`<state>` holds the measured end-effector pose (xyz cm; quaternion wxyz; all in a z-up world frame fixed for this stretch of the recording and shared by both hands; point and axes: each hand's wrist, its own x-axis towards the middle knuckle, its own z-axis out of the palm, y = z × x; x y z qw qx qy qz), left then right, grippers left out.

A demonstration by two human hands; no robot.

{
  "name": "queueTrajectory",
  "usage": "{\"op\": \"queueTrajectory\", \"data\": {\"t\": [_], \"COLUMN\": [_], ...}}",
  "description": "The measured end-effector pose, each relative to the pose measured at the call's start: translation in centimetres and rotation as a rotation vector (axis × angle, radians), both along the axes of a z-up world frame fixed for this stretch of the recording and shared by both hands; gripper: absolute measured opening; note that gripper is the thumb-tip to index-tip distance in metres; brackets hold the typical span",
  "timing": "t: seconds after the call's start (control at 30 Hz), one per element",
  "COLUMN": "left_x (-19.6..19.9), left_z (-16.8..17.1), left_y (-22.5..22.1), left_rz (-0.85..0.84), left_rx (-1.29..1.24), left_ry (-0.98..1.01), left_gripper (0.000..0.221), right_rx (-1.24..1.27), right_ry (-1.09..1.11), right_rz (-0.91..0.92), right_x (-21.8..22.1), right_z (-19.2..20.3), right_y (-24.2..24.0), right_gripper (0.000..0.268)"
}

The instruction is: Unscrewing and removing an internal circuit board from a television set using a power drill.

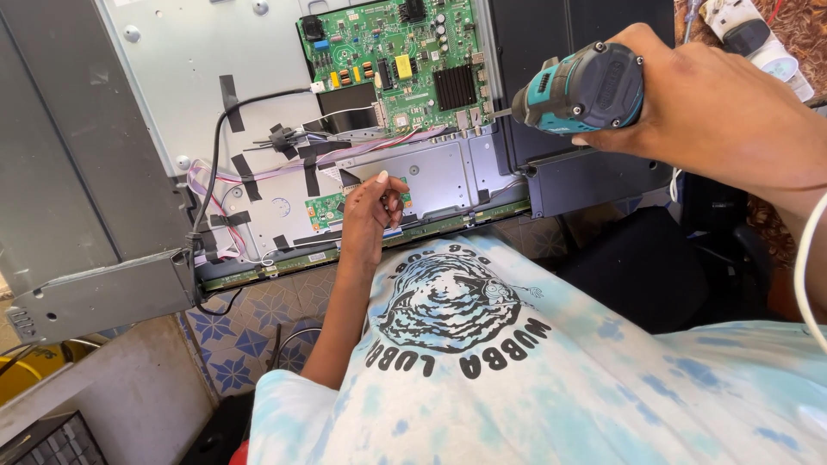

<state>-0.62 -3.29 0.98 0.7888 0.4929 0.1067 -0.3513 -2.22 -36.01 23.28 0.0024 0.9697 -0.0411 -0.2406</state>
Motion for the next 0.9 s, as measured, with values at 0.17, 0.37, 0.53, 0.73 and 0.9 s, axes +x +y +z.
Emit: {"op": "queueTrajectory", "data": {"t": [0.17,0.37,0.53,0.73,0.9], "left_x": [-0.1,-0.4,-0.5,-0.4,-0.1], "left_z": [0.0,-0.5,-0.6,-0.3,-0.6], "left_y": [0.0,0.0,0.0,-0.6,-2.3], "left_rz": [0.001,0.015,0.016,0.004,-0.134], "left_rx": [-0.002,-0.018,-0.019,-0.013,-0.004], "left_ry": [-0.003,0.002,0.004,-0.014,-0.05], "left_gripper": [0.035,0.036,0.035,0.036,0.056], "right_rx": [-0.002,0.006,-0.001,0.053,0.16], "right_ry": [0.005,0.009,-0.032,-0.034,-0.109], "right_rz": [-0.004,-0.051,-0.008,-0.02,-0.058], "right_x": [-0.1,-0.4,-1.1,-2.3,-5.0], "right_z": [0.1,0.5,0.7,1.7,2.6], "right_y": [0.0,0.4,0.0,-0.3,-0.2], "right_gripper": [0.067,0.07,0.073,0.084,0.089]}}
